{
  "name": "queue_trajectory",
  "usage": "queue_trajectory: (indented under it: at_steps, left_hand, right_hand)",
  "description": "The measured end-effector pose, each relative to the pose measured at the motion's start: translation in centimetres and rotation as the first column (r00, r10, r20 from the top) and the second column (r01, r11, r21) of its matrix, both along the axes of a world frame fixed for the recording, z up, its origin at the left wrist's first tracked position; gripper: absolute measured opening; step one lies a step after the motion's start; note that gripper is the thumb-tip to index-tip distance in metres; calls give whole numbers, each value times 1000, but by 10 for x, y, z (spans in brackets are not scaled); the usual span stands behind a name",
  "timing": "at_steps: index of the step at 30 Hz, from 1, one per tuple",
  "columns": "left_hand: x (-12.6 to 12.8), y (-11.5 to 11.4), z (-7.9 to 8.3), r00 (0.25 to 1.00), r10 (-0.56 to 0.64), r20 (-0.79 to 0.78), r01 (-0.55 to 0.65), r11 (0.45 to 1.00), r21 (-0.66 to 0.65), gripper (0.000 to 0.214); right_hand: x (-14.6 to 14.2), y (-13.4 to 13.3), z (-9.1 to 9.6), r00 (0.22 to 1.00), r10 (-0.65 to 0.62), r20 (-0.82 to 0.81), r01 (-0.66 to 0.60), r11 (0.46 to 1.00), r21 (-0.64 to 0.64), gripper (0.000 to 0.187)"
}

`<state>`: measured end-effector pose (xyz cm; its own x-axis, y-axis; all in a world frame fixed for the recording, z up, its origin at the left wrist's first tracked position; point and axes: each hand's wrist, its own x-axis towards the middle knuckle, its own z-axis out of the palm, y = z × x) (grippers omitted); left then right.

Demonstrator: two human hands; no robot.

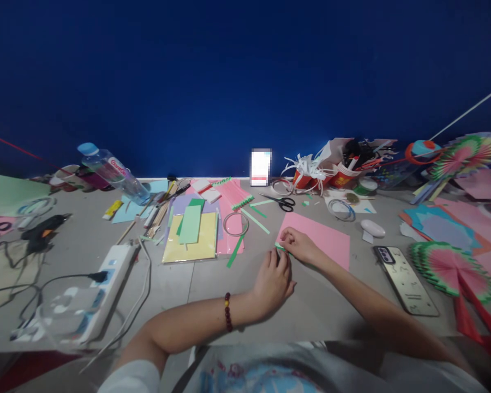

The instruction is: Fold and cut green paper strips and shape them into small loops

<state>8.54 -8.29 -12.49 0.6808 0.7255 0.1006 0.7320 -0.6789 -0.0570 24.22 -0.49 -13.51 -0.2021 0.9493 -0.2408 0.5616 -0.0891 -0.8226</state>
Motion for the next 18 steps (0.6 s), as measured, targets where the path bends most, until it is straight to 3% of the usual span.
queue_trajectory:
  at_steps: [8, 18]
  left_hand:
    - [1, 0, 0, 1000, 6, -6, -6, 1000, -14, 62]
    - [1, 1, 1, 1000, 12, -1, -13, 1000, -21, 63]
  right_hand:
    - [-4, -1, 11, 981, -71, -179, 48, 990, -130, 18]
    - [-7, 0, 16, 961, -127, -245, 84, 980, -179, 23]
